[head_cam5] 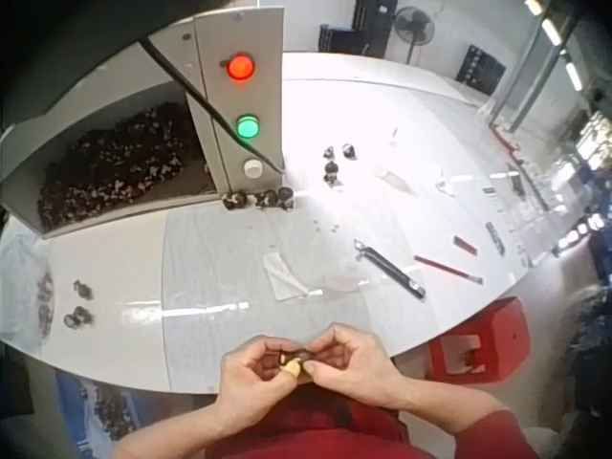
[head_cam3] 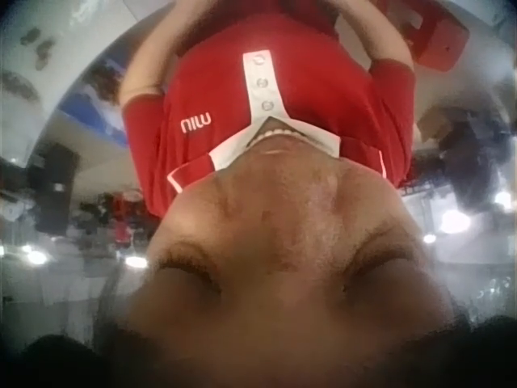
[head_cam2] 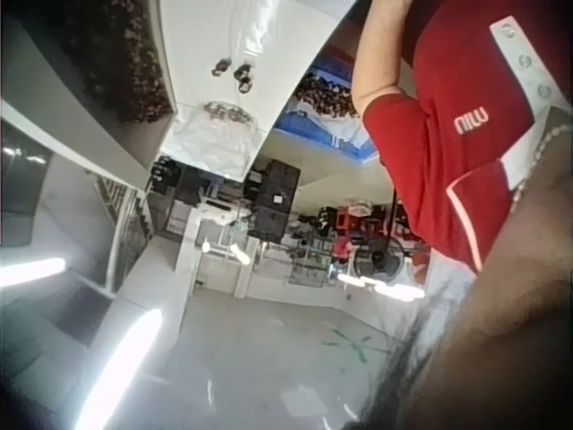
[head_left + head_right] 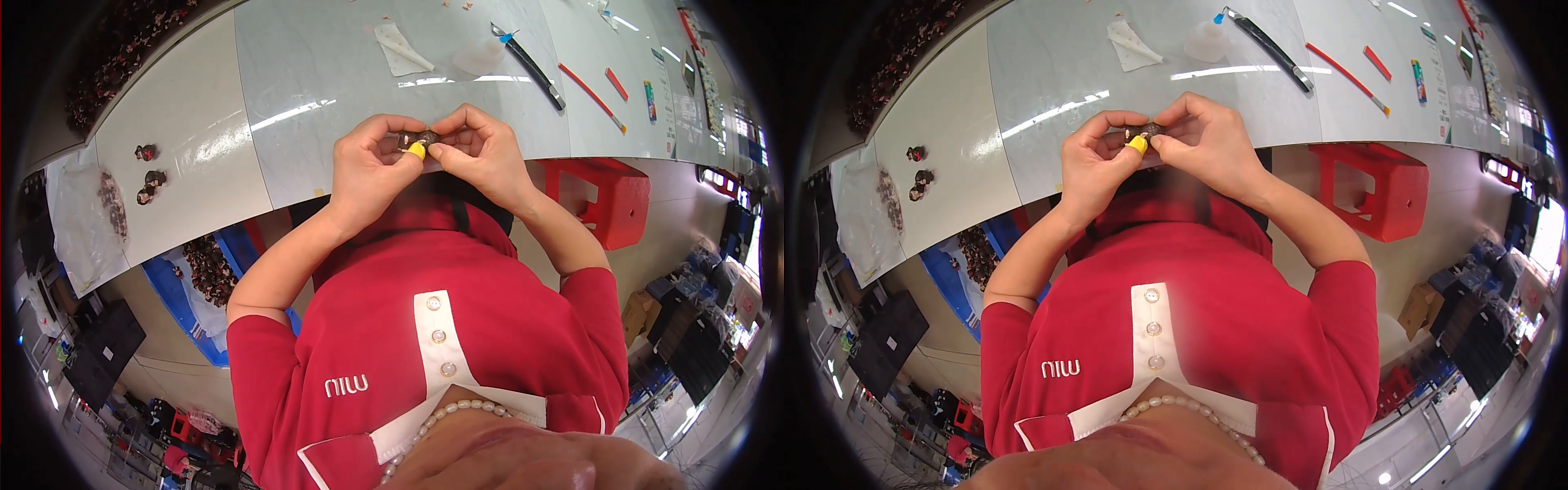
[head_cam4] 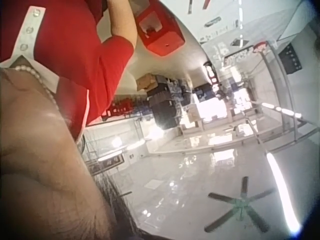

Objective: The person assembles small plastic parts of a toy figure by hand, applying glue from a bottle for bonding.

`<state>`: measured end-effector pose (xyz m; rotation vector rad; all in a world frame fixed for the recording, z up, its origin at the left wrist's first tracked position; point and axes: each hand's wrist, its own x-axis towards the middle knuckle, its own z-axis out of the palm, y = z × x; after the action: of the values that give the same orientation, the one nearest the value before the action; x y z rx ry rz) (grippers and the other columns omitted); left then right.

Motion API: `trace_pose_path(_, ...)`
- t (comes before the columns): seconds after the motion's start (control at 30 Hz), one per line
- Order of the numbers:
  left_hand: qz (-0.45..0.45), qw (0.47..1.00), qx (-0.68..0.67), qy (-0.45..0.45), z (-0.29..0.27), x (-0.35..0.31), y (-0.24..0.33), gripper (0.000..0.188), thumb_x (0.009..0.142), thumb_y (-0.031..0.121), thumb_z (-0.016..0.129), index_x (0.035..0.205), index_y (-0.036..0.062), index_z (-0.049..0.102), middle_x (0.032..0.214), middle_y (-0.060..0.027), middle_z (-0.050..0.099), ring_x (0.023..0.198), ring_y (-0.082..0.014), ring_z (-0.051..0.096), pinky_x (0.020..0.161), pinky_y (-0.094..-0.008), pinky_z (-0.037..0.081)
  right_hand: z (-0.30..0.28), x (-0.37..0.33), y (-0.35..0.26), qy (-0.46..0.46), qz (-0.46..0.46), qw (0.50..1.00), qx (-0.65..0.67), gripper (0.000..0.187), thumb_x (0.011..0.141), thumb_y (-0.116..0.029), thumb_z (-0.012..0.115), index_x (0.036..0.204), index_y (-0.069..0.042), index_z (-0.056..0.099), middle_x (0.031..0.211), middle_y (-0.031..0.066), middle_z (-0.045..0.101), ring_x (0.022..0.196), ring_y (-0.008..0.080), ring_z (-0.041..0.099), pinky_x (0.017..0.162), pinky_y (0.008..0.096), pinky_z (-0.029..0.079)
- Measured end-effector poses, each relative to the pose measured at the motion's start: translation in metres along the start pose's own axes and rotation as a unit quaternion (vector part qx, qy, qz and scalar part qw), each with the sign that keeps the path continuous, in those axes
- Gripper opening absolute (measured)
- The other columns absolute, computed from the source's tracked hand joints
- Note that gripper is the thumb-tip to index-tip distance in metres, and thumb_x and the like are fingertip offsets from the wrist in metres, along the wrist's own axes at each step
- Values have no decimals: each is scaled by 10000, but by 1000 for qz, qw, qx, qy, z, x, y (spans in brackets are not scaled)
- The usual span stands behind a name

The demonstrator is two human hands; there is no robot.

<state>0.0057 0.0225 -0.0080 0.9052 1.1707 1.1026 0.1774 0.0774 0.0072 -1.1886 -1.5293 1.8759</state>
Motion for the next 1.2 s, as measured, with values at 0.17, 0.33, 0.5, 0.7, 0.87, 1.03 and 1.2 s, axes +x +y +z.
trace_pose_path(0.17,21,1000,7,-3,1,0,-1,310,797,-80,503,1107,-78,525,1068,-132,604,971,-165,608,851,-278,514,1,1,-3,0,-6,1000,9,157,821,11,596,956,17,516,951,88,609,886,112,612,813,251,509)
trace_pose_path(0.33,54,998,-12,20,4,0,-1,303,773,-35,566,1074,-62,570,964,-85,636,886,-110,621,783,-238,529,0,1,0,4,-29,1000,-7,166,823,12,596,965,16,511,951,85,604,890,115,611,816,254,509)
trace_pose_path(0.5,55,998,38,22,7,-1,4,468,788,-90,507,1251,-35,472,1147,-143,587,1027,-164,591,895,-284,493,1,1,-1,4,-23,1000,4,168,824,21,589,971,15,508,966,94,600,905,122,609,825,259,508)
trace_pose_path(0.7,108,992,48,35,6,0,-1,495,775,-22,584,1260,-11,487,1077,-170,637,948,-168,640,806,-276,534,-1,1,0,-10,-26,999,44,162,825,23,585,969,9,512,978,92,597,910,120,605,831,263,505)
trace_pose_path(0.87,94,990,103,4,4,-2,7,566,779,-74,519,1331,-10,408,1154,-153,589,1025,-168,597,892,-287,495,-2,2,-2,-14,-25,998,48,149,825,22,585,959,6,521,974,88,601,898,114,601,820,261,501)
trace_pose_path(1.03,114,982,151,8,4,-2,11,587,779,-60,540,1346,3,398,1153,-151,598,1008,-162,607,871,-282,506,-1,1,-3,-13,-27,998,56,150,823,21,592,956,6,524,959,81,600,886,107,596,814,254,499)
trace_pose_path(1.2,122,979,162,11,4,-1,8,590,779,-54,550,1346,6,399,1146,-146,605,1000,-157,612,863,-279,509,0,2,2,-4,-27,999,45,146,824,17,594,952,7,526,950,74,600,885,104,595,809,251,501)
